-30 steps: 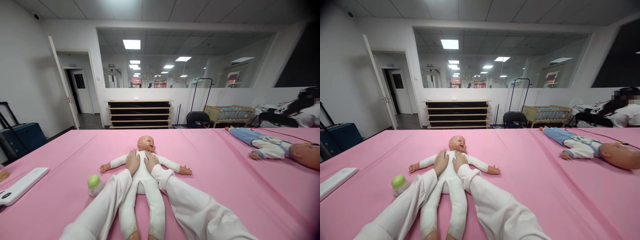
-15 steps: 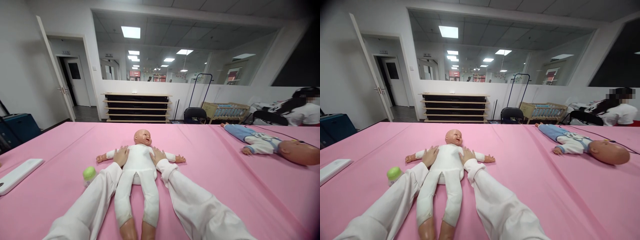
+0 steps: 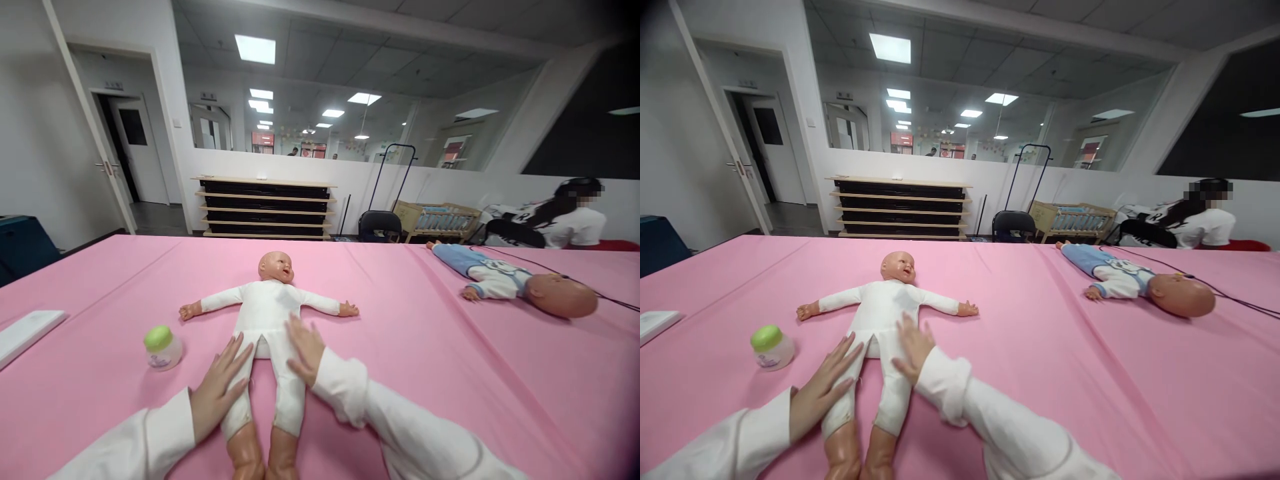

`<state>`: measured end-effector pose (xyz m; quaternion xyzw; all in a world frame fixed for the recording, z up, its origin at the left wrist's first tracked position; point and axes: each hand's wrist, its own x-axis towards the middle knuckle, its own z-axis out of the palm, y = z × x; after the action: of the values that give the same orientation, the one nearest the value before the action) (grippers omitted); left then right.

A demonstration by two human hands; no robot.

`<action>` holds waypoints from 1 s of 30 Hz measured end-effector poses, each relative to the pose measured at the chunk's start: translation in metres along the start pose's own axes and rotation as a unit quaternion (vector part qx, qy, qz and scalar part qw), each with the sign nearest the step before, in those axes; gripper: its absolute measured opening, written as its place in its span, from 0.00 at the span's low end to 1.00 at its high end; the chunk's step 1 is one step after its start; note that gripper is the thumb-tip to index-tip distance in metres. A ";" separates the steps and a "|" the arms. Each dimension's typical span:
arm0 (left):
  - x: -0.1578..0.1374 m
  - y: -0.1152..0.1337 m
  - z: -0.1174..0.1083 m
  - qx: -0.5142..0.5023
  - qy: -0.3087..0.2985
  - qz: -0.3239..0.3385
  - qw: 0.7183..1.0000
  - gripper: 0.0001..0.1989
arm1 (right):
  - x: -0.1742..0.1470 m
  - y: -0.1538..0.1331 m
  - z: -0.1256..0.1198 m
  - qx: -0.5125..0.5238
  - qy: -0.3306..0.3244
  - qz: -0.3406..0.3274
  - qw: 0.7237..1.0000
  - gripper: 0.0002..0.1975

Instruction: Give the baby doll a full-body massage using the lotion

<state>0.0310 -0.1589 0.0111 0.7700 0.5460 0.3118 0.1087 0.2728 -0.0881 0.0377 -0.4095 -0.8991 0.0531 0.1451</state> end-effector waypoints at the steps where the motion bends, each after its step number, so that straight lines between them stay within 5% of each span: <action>1: -0.014 0.008 0.001 0.005 -0.010 0.001 1.000 0.23 | -0.008 -0.016 0.008 0.019 -0.005 -0.031 0.999 0.38; 5: -0.051 0.032 -0.013 -0.020 -0.052 0.053 0.997 0.23 | -0.054 -0.046 0.015 0.050 -0.041 -0.069 0.995 0.41; 8: -0.053 0.039 -0.035 -0.106 -0.144 0.118 0.977 0.19 | -0.072 -0.040 -0.006 0.100 -0.114 -0.131 0.980 0.31; 11: -0.032 0.038 -0.046 -0.149 -0.138 0.051 0.978 0.18 | -0.048 -0.036 -0.031 0.201 -0.161 -0.137 0.957 0.21; 15: -0.014 0.034 -0.032 -0.052 -0.075 0.051 0.995 0.21 | -0.014 -0.046 -0.035 0.158 -0.044 -0.085 0.983 0.22; 19: -0.039 0.031 -0.036 -0.073 -0.167 0.150 0.972 0.20 | -0.044 -0.055 -0.022 0.136 -0.080 -0.129 0.979 0.25; 22: -0.046 0.028 -0.058 -0.179 -0.226 0.068 0.955 0.17 | -0.061 -0.050 -0.029 0.248 -0.146 -0.179 0.941 0.20; 25: -0.032 0.029 -0.066 -0.192 -0.177 -0.042 0.964 0.19 | -0.052 -0.042 -0.037 0.235 -0.072 -0.116 0.962 0.21; 27: -0.024 0.029 -0.057 -0.157 -0.176 -0.003 0.972 0.22 | -0.047 -0.040 -0.026 0.155 -0.010 -0.082 0.985 0.28; 30: -0.026 0.030 -0.042 -0.144 -0.273 0.110 0.945 0.21 | -0.059 -0.045 0.003 0.055 0.026 -0.080 0.995 0.29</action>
<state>0.0237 -0.2007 0.0494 0.8573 0.3564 0.1749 0.3278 0.2763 -0.1621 0.0311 -0.3288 -0.9207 0.0797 0.1944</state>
